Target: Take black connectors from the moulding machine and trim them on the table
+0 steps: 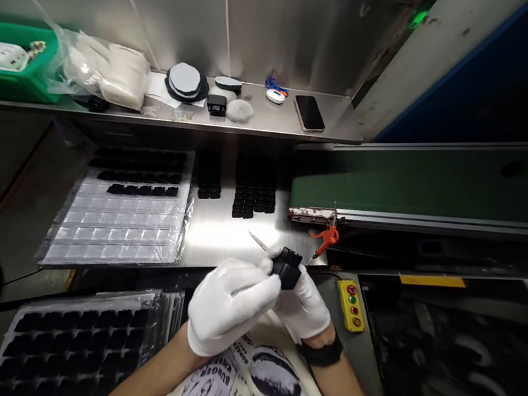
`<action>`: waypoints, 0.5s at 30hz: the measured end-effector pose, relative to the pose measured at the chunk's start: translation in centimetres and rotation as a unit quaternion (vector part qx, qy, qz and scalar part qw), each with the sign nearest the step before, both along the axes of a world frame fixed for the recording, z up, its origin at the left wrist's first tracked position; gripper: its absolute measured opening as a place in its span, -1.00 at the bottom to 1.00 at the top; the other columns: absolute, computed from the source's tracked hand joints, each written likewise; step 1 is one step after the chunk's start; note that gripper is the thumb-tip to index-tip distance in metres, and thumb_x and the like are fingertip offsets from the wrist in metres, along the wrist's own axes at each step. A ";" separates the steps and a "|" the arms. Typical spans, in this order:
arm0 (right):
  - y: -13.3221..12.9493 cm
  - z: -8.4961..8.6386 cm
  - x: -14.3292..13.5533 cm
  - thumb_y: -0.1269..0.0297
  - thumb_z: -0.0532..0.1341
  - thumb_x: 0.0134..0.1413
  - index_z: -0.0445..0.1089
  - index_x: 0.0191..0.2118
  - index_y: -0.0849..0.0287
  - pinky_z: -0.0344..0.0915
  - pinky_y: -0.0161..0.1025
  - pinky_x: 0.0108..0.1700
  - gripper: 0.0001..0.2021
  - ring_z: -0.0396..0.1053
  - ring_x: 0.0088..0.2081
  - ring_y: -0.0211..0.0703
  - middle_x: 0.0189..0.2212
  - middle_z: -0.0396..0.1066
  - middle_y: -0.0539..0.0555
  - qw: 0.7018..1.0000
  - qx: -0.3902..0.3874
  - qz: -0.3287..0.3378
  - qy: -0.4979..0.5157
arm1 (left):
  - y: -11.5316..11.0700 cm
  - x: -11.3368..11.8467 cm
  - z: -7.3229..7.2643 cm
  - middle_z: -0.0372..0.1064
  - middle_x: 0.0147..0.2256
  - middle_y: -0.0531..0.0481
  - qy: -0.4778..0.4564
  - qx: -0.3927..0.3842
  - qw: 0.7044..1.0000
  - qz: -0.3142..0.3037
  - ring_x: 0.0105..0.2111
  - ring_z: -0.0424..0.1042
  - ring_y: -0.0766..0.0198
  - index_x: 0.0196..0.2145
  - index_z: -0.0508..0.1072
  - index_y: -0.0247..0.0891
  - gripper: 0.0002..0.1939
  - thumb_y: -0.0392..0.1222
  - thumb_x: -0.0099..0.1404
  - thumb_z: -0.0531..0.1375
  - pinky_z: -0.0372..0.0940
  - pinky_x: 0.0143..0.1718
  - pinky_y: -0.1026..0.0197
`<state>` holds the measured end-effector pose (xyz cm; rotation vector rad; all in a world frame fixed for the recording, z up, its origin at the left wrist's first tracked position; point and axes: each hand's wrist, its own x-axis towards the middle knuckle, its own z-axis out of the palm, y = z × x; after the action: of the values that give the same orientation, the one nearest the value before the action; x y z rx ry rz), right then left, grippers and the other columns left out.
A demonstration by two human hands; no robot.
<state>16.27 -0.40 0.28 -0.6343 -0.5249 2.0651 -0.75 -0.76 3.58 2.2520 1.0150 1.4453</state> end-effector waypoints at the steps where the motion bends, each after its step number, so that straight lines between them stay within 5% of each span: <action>1: -0.1 -0.3 0.1 -0.29 0.54 0.10 0.59 0.05 -0.06 0.44 -0.26 -0.04 -0.45 0.44 -0.13 -0.15 -0.14 0.51 0.03 1.000 -0.002 -0.003 0.003 | 0.2 0.1 0.2 0.41 -0.48 0.19 0.014 0.005 1.000 -0.020 -0.56 0.36 0.39 -0.10 0.55 -0.18 -0.78 -0.49 0.46 0.29 0.36 -0.47 0.24; 5: 0.6 -0.7 -0.2 -0.26 0.55 0.10 0.59 -0.04 0.06 0.44 -0.27 -0.12 -0.46 0.41 -0.20 -0.18 -0.19 0.51 0.03 0.997 0.002 -0.033 -0.075 | 1.2 -0.2 -1.0 0.48 -0.39 0.13 -0.020 0.002 1.000 -0.013 -0.49 0.42 0.38 -0.05 0.55 -0.19 -0.75 -0.51 0.46 0.27 0.31 -0.45 0.27; 8: 1.7 -2.0 -1.2 -0.13 0.56 0.16 0.57 -0.03 0.12 0.46 -0.26 -0.12 -0.52 0.44 -0.21 -0.20 -0.18 0.55 0.03 0.989 -0.039 -0.055 -0.133 | 2.2 -1.6 -3.6 0.56 -0.34 0.06 0.099 0.029 0.995 0.005 -0.47 0.42 0.35 -0.14 0.57 -0.19 -0.83 -0.44 0.49 0.26 0.24 -0.44 0.24; 12: 2.5 -7.4 -2.9 -0.12 0.65 -0.05 0.57 -0.11 0.19 0.44 -0.28 -0.19 -0.44 0.44 -0.28 -0.23 -0.29 0.56 0.02 0.979 -0.132 -0.033 -0.151 | 3.4 -4.5 -7.5 0.61 -0.25 -0.05 0.383 0.062 0.919 -0.068 -0.37 0.49 0.19 -0.10 0.59 -0.25 -0.74 -0.47 0.53 0.13 0.25 -0.40 0.13; 15: 2.5 -11.7 -3.9 -0.08 0.66 -0.13 0.58 -0.14 0.19 0.45 -0.25 -0.16 -0.44 0.47 -0.25 -0.19 -0.26 0.60 0.06 0.974 -0.181 -0.010 -0.132 | 3.9 -6.0 -10.0 0.60 -0.18 -0.12 0.487 0.044 0.860 -0.144 -0.28 0.52 0.10 0.00 0.58 -0.29 -0.66 -0.50 0.55 0.04 0.29 -0.35 0.08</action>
<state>12.39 2.11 -11.40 -1.1353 -0.2854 2.0860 -6.78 3.16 -6.45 3.0758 0.7469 0.1451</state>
